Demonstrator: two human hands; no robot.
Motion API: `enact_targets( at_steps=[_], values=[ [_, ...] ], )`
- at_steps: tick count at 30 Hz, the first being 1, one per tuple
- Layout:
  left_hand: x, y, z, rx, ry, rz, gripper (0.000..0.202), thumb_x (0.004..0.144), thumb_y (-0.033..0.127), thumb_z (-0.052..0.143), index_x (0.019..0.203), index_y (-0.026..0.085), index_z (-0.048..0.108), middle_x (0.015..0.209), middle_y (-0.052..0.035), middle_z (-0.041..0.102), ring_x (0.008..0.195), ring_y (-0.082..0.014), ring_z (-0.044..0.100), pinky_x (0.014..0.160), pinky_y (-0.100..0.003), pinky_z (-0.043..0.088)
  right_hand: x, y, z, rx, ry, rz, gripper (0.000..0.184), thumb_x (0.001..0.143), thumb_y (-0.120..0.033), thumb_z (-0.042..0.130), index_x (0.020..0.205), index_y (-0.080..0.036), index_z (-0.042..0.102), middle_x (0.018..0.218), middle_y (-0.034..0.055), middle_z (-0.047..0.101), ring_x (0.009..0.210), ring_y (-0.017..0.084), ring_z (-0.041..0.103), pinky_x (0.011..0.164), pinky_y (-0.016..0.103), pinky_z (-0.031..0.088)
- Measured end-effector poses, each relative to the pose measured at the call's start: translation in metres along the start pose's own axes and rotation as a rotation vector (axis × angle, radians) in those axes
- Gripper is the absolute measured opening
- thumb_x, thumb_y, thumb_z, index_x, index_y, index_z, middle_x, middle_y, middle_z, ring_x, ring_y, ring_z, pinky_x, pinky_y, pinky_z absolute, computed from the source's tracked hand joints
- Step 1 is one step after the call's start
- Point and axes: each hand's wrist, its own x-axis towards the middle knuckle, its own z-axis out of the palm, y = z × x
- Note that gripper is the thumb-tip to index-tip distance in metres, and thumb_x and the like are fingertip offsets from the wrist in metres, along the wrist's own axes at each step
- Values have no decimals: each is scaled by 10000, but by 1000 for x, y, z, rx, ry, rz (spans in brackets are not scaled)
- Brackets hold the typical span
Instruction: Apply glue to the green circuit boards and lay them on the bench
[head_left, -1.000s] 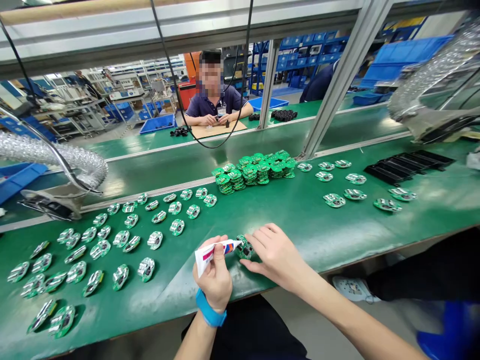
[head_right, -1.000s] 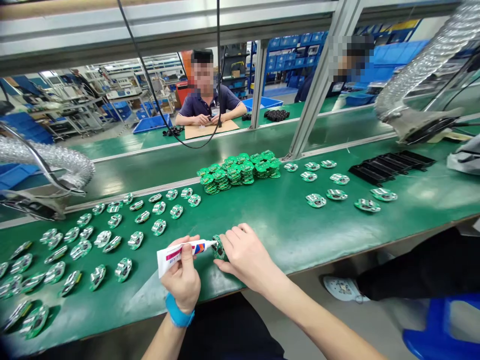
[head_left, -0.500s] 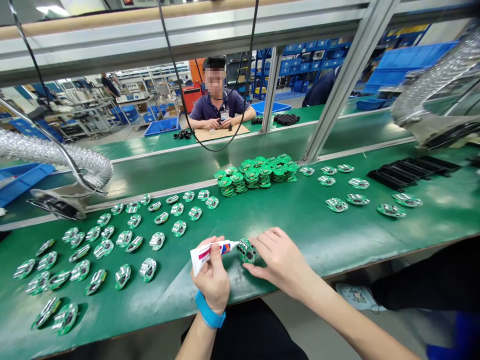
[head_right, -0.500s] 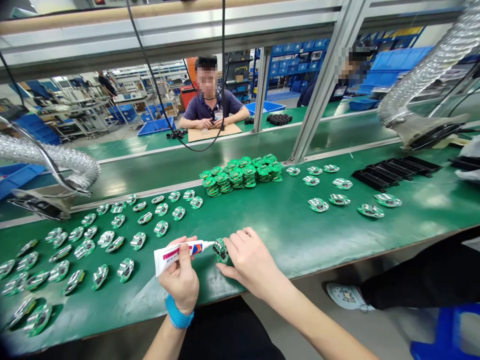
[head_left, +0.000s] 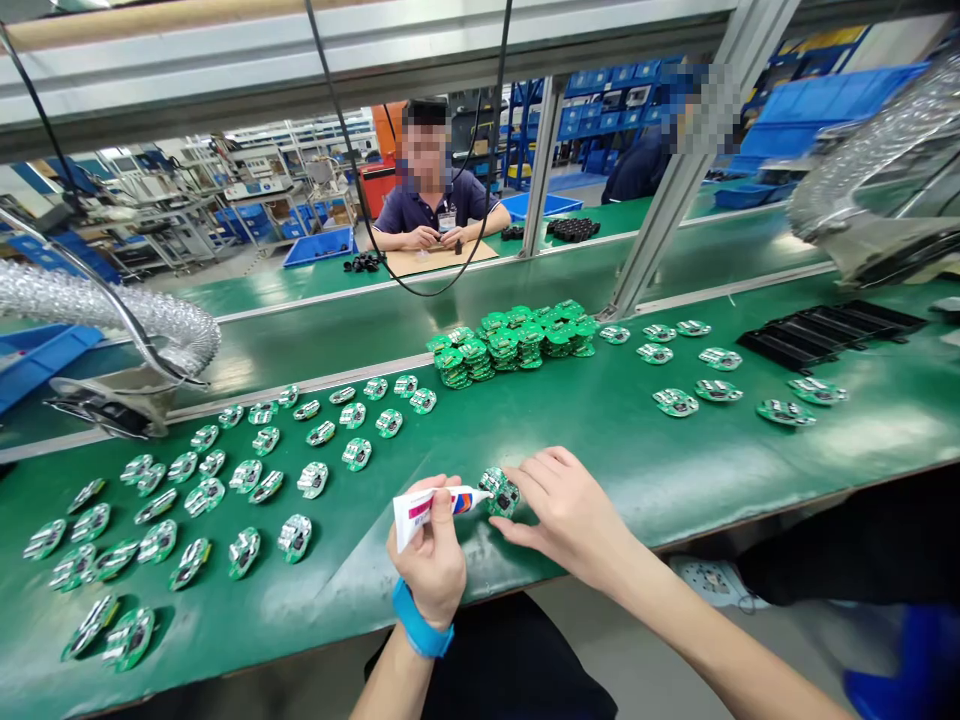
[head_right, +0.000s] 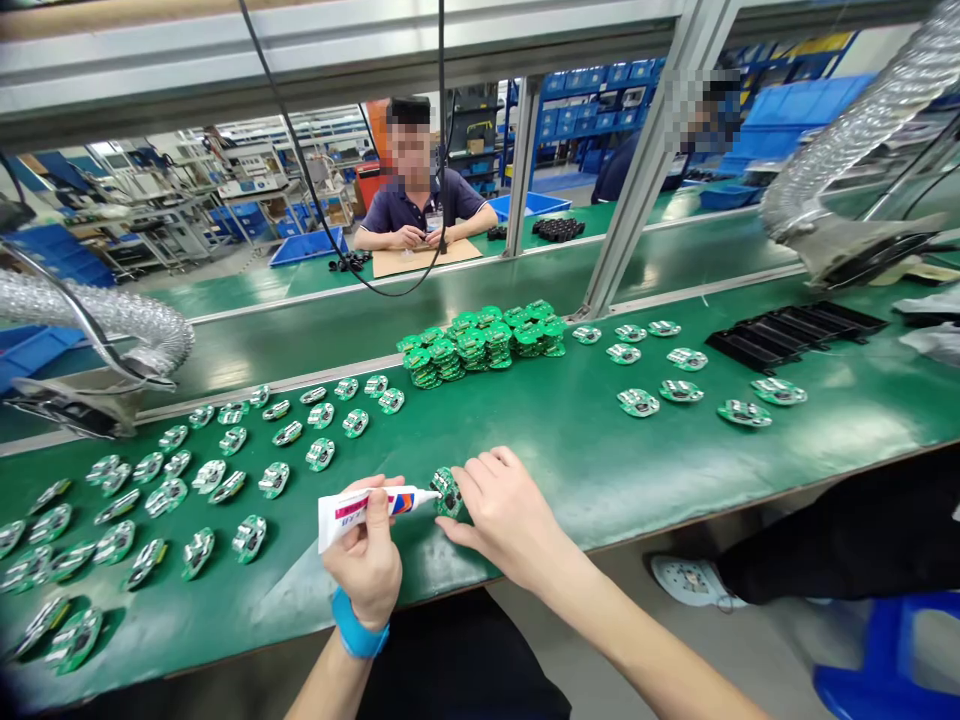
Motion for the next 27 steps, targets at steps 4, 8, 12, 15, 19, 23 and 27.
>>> enact_targets(
  at_steps=[4,8,12,15,19,23,27],
  values=[
    [2,1,1,10,30,-9,330,973,466,725,943,139,753,856,-124,817,712,-222,807,559,-234,616,1,-1,-4,10,-5,-8,258,982,-380,725,1000,-128,673,822,58,638,774,249,568,788,390,451],
    [4,4,3,24,54,-36,366,959,505,732,936,140,740,827,-123,814,689,-219,799,567,-249,620,1,-1,-7,11,2,-9,266,1012,-384,686,1012,-118,676,823,61,640,768,247,560,783,394,451],
    [7,7,5,60,115,-58,460,933,605,724,925,145,722,808,-126,810,675,-233,795,550,-271,614,-1,-1,-6,13,-16,5,283,971,-387,751,1026,-119,680,838,62,654,781,254,571,784,399,453],
    [7,10,5,24,153,-90,478,915,621,740,935,144,709,814,-123,811,670,-232,792,535,-268,599,-3,0,-2,18,-46,19,321,910,-384,828,1037,-125,686,851,64,669,790,262,583,790,403,454],
    [-4,13,3,-87,77,-142,381,943,515,759,983,140,707,835,-112,815,671,-222,791,522,-247,580,-5,2,1,28,-54,29,347,879,-398,863,1023,-138,685,841,61,675,785,263,592,786,401,454],
    [-15,15,3,-154,11,-138,316,953,450,769,1024,147,714,902,-117,819,757,-229,811,596,-258,622,-2,2,0,35,-52,21,298,922,-389,821,1013,-146,675,835,59,678,780,255,600,785,397,451],
    [-17,14,5,-130,-15,-124,315,949,449,773,1011,144,724,880,-119,818,757,-236,812,603,-266,635,1,-2,-2,37,-48,3,285,934,-376,808,998,-136,670,822,51,668,766,245,598,776,394,439]
  ],
)
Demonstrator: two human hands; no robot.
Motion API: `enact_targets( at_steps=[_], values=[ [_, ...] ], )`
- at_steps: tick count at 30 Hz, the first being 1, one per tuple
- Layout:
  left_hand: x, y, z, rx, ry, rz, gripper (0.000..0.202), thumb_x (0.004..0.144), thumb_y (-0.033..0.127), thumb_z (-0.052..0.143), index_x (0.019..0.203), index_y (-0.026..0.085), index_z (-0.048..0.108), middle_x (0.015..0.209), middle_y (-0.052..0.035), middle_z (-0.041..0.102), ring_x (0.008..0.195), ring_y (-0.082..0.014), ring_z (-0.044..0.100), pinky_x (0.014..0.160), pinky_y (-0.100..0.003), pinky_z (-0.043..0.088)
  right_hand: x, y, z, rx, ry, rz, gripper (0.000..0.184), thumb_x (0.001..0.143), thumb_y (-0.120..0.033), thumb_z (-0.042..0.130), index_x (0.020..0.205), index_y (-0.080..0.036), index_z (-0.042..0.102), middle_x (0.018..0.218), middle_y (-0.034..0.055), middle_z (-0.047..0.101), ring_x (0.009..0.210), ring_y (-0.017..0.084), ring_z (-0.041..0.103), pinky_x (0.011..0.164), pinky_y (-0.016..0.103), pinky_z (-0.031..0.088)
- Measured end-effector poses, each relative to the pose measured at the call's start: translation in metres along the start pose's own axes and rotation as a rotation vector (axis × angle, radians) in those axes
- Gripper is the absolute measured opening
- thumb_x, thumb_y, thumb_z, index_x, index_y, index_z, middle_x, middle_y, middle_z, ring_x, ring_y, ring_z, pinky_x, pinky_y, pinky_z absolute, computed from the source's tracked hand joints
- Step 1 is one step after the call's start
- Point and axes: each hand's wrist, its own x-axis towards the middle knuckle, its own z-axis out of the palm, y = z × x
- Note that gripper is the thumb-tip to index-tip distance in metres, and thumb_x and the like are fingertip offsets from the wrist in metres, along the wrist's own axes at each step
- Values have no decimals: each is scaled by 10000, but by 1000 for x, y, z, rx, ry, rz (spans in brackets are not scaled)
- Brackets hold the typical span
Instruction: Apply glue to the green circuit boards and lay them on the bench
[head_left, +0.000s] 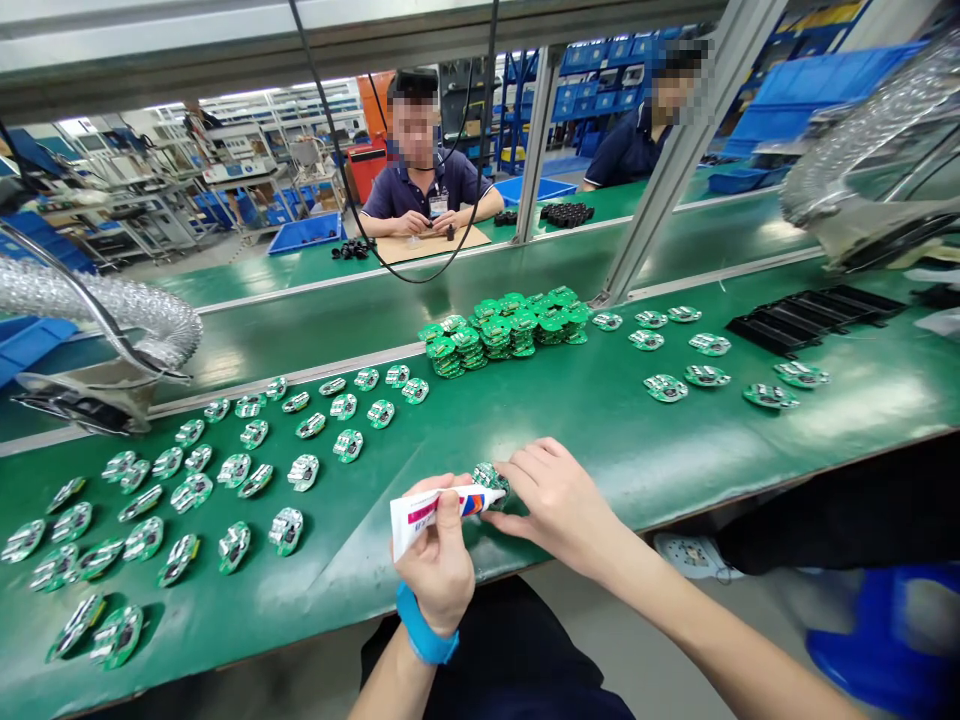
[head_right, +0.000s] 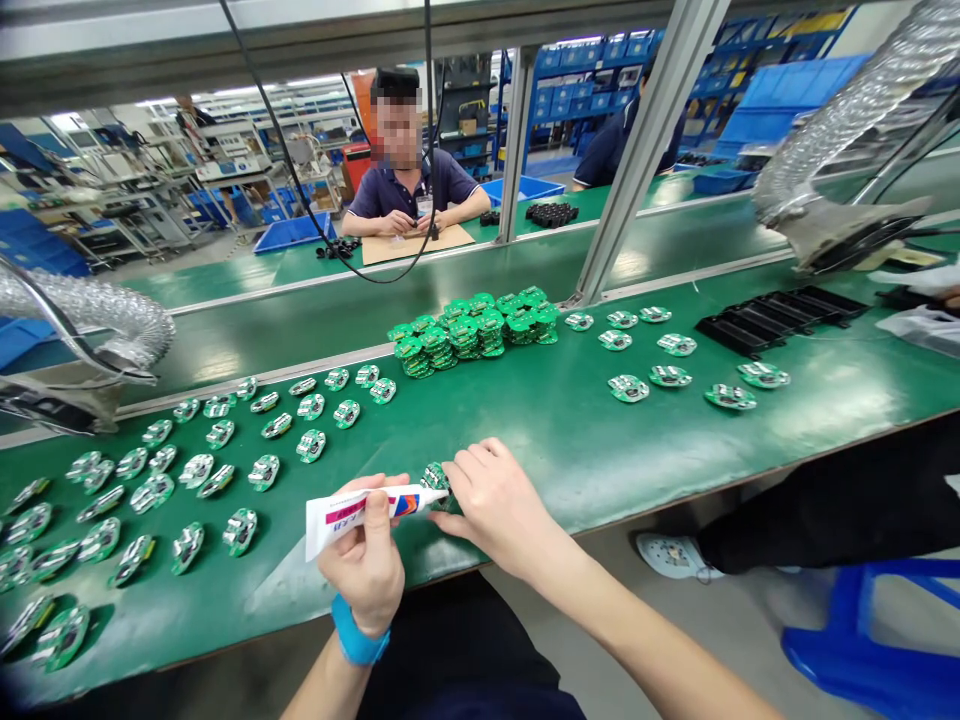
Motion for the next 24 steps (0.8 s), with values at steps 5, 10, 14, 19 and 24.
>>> enact_targets(
  at_steps=[5,10,14,19,24],
  values=[
    [4,-1,-1,67,2,25,350,951,488,757,990,142,726,870,-123,816,748,-246,812,593,-276,639,0,-5,0,6,3,-13,270,941,-373,793,986,-141,663,815,49,665,771,244,604,780,395,440],
    [5,6,-3,88,85,71,350,950,493,756,988,147,720,901,-119,810,752,-252,812,625,-309,659,-2,-4,2,23,-4,3,254,941,-367,792,1004,-164,652,837,57,676,779,248,608,781,397,446],
    [3,7,0,89,32,95,331,958,485,748,978,155,725,885,-113,813,743,-246,814,605,-287,656,-1,-4,1,26,2,-2,240,950,-360,782,1005,-169,649,827,49,674,769,243,604,766,394,441],
    [4,-1,6,115,38,81,391,952,538,735,964,147,721,885,-129,813,762,-262,819,611,-303,663,-2,-5,-4,21,-10,-11,252,940,-367,797,1010,-172,653,833,54,684,779,246,615,769,395,440],
    [11,6,5,157,138,87,398,944,543,739,970,148,708,867,-117,816,712,-237,800,613,-310,652,-8,0,-1,24,-35,33,327,900,-425,850,1004,-170,675,843,48,693,796,242,623,778,387,430]
  ],
)
